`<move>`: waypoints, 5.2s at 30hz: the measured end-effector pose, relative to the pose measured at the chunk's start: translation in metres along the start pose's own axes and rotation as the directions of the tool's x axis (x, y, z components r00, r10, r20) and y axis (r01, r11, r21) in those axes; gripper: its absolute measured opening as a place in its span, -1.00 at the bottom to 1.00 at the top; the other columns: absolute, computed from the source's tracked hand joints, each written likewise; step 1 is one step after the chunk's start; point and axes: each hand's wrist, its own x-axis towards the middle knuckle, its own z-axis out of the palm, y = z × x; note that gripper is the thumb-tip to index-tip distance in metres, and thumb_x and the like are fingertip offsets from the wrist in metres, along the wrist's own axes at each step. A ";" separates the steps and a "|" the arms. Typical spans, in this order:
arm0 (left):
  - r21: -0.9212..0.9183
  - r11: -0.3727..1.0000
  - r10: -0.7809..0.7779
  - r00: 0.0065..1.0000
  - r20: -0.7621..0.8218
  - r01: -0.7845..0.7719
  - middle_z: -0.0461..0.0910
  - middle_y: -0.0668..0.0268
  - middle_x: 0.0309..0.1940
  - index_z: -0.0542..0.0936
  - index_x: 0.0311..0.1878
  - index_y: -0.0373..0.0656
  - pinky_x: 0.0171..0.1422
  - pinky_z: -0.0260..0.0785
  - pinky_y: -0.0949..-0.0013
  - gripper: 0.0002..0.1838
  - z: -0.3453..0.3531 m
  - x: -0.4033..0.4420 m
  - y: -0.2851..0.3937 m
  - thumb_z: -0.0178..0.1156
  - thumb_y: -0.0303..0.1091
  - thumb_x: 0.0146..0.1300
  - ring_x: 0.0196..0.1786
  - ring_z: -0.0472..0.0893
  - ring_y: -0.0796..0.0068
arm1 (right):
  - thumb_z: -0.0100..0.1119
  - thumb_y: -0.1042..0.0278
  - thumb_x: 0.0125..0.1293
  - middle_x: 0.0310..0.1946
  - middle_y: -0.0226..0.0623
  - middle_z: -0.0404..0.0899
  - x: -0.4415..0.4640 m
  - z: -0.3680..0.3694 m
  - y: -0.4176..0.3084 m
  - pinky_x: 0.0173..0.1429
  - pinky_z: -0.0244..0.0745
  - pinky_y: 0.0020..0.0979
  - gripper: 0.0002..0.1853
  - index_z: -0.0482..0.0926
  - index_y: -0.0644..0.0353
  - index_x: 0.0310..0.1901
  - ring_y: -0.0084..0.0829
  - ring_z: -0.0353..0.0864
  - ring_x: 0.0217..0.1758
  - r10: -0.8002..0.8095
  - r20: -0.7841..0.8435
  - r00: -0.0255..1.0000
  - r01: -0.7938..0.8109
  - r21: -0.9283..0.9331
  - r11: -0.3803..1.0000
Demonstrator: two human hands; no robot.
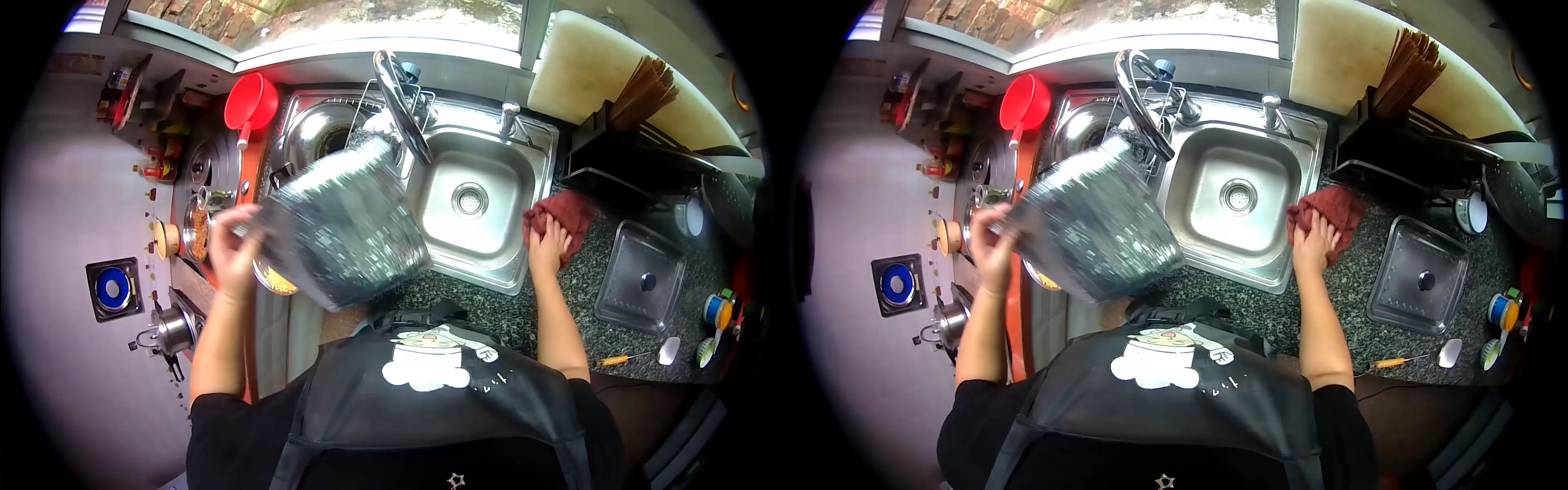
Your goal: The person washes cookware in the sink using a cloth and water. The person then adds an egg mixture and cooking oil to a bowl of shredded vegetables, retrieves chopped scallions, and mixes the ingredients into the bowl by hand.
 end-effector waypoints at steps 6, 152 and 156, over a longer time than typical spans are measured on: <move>-0.171 0.982 -0.118 0.963 -0.244 0.077 0.52 0.28 -0.15 0.32 0.10 -0.20 -0.03 0.38 0.52 -0.58 -0.091 0.084 -0.079 0.13 -0.63 0.17 -0.15 0.53 0.58 | 0.10 0.32 0.08 -0.08 -0.02 0.44 -0.106 0.003 -0.004 0.34 0.06 0.06 -0.53 0.43 0.30 0.07 0.00 0.35 0.09 -0.074 -0.002 0.997 0.074 0.111 0.991; -0.700 0.092 -0.833 0.440 0.336 0.708 0.53 0.14 -0.21 0.37 -0.03 -0.26 -0.08 0.55 0.09 -0.71 -0.139 -0.186 -0.331 -0.05 -0.45 0.16 -0.20 0.62 0.21 | 0.19 0.43 0.16 -0.03 -0.05 0.54 -0.118 -0.025 -0.213 -0.02 0.53 -0.37 -0.59 0.52 0.21 0.09 -0.25 0.58 -0.01 -0.360 0.564 0.743 0.231 0.288 0.929; -0.745 0.224 -0.854 0.495 0.161 0.628 0.55 0.19 -0.16 0.42 0.02 -0.29 -0.07 0.55 0.14 -0.65 -0.133 -0.220 -0.294 -0.01 -0.49 0.11 -0.17 0.61 0.30 | 0.19 0.39 0.20 -0.15 -0.19 0.61 -0.124 -0.027 -0.212 -0.04 0.49 -0.41 -0.59 0.51 0.20 0.11 -0.38 0.58 -0.09 -0.123 0.710 0.693 -0.128 0.288 0.949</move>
